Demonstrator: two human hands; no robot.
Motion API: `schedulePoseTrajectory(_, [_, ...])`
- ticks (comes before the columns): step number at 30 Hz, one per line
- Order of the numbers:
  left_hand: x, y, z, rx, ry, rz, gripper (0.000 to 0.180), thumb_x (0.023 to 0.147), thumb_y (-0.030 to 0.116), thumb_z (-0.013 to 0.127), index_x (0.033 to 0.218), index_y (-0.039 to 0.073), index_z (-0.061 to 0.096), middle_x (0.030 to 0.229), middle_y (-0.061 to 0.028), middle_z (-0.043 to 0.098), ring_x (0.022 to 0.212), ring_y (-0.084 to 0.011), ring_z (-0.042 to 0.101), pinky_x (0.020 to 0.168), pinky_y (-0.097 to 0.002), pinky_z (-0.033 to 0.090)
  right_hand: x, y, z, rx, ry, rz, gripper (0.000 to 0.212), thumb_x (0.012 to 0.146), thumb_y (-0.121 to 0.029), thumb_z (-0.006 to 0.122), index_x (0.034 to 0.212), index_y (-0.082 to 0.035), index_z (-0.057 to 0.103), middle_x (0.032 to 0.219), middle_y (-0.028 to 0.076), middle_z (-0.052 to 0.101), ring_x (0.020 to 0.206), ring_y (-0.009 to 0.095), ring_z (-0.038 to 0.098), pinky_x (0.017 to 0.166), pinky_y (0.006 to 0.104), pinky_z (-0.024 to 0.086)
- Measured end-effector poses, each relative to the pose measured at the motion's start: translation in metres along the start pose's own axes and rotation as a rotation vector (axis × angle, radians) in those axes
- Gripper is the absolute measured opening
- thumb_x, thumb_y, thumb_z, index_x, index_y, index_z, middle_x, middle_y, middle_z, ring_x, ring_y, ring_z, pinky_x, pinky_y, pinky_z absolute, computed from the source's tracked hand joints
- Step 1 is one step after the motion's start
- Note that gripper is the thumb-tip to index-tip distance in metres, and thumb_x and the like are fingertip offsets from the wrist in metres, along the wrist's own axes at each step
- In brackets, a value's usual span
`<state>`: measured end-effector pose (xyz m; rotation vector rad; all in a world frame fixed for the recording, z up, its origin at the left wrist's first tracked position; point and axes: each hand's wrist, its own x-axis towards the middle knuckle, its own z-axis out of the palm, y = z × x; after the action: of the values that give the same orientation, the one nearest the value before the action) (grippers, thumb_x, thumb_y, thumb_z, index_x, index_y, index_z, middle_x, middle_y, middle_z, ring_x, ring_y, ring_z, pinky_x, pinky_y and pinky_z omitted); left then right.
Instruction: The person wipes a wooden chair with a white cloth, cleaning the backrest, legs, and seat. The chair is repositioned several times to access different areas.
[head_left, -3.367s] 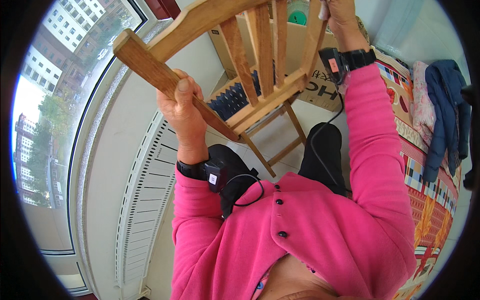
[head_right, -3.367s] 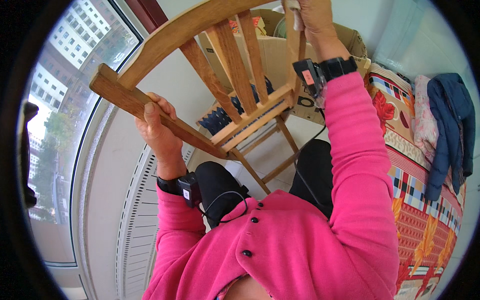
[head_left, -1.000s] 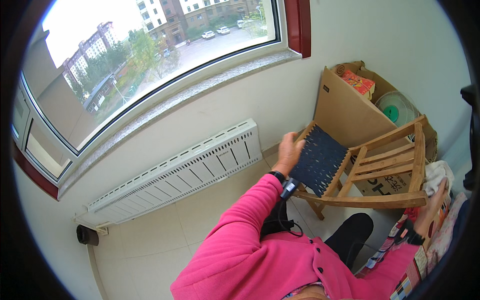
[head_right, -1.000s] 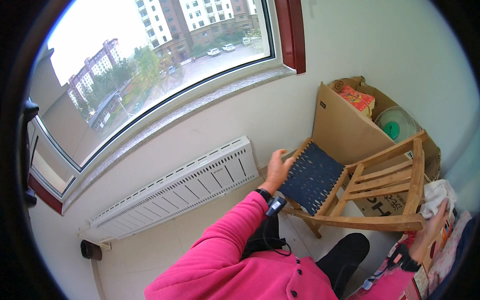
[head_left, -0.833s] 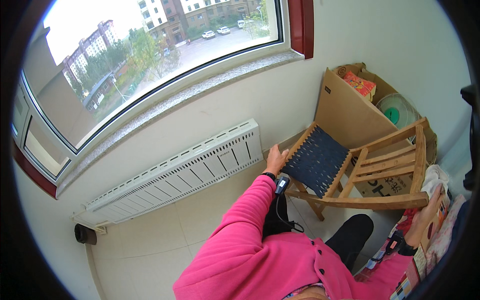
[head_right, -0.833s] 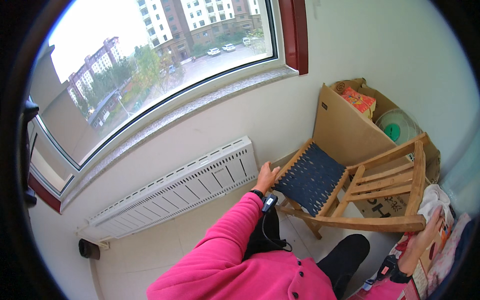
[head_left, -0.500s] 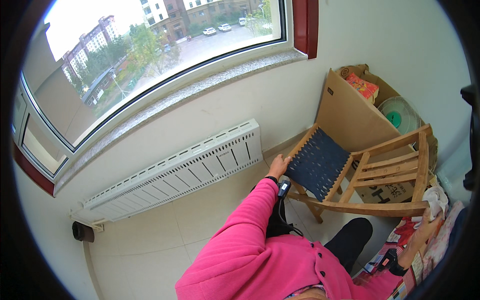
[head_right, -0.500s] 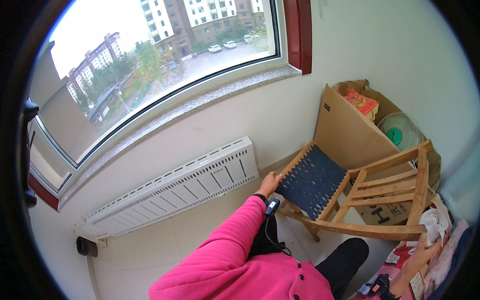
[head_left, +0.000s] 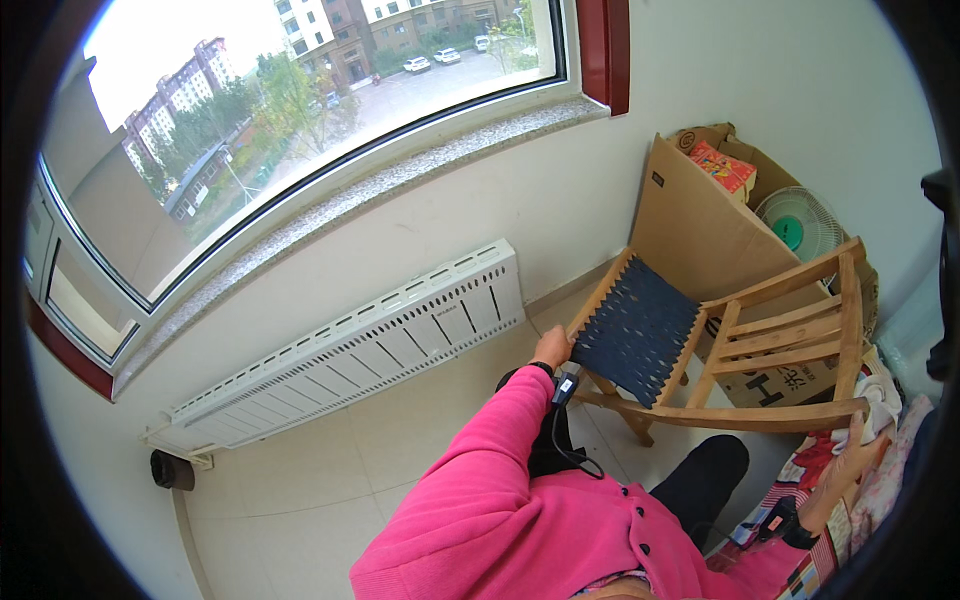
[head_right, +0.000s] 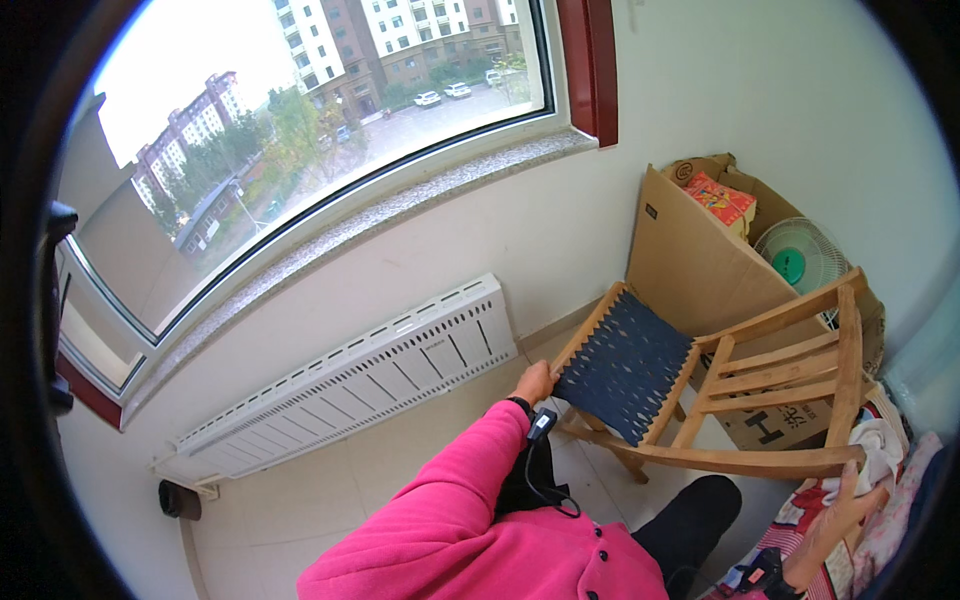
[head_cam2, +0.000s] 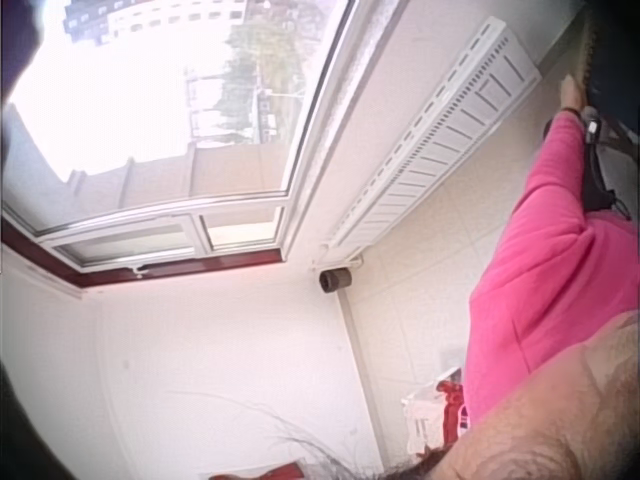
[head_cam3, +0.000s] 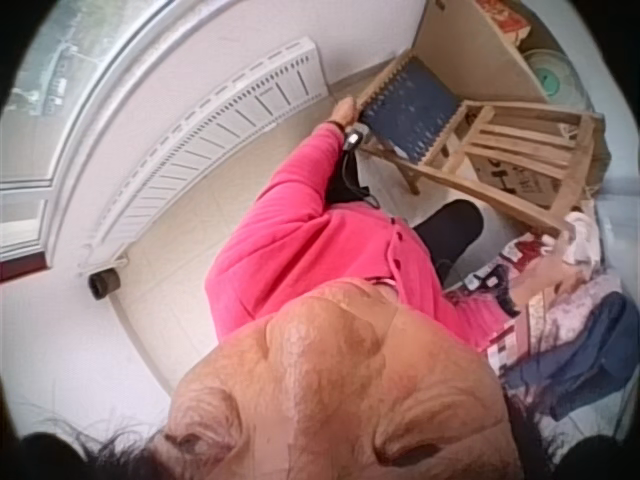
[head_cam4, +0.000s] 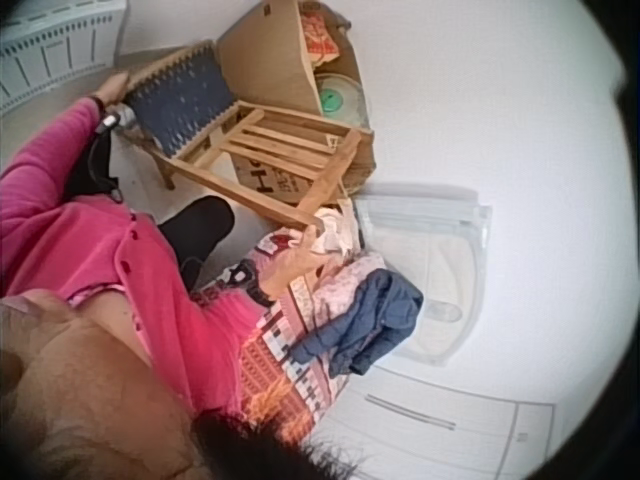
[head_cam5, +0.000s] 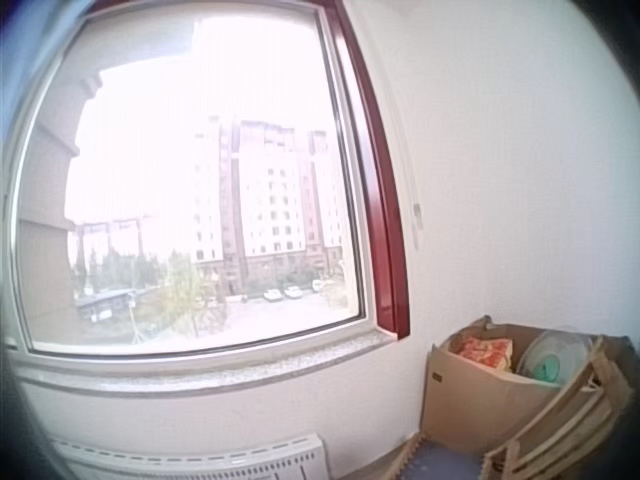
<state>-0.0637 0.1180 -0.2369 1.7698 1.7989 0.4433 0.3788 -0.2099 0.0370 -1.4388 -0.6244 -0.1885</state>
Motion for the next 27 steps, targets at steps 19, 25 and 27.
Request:
schedulePoseTrajectory(19, [-0.099,0.021,0.008,-0.026,-0.554,0.097,0.061,0.081,0.034,0.076,0.119,-0.008,0.054,0.105,-0.028,0.067,0.103,-0.0406,0.065,0.086,-0.0435,0.052,0.083,0.051,-0.033,-0.021,0.161,0.076,0.038,0.096,-0.024,0.065,0.116,0.005,0.05,0.12,0.021,0.057,0.105,0.025,0.058,0.093,0.0356,0.049])
schedulePoseTrajectory(25, [-0.1,0.055,-0.03,-0.221,-0.009,0.453,0.056,0.087,0.031,0.071,0.125,-0.005,0.051,0.115,-0.0271,0.063,0.109,-0.0378,0.061,0.093,-0.0402,0.049,0.046,0.008,-0.022,-0.176,0.207,-0.34,0.045,0.101,-0.032,0.055,0.124,0.007,0.057,0.124,0.018,0.06,0.105,0.024,0.06,0.091,0.0331,0.046])
schedulePoseTrajectory(27, [-0.1,0.082,-0.049,-0.295,-0.122,0.502,0.05,0.091,0.026,0.068,0.127,-0.003,0.051,0.117,-0.0232,0.063,0.111,-0.0321,0.062,0.094,-0.0373,0.048,0.016,0.006,-0.004,-0.167,-0.035,-0.278,0.041,0.101,-0.029,0.055,0.124,0.005,0.058,0.121,0.016,0.061,0.104,0.024,0.06,0.089,0.0326,0.048])
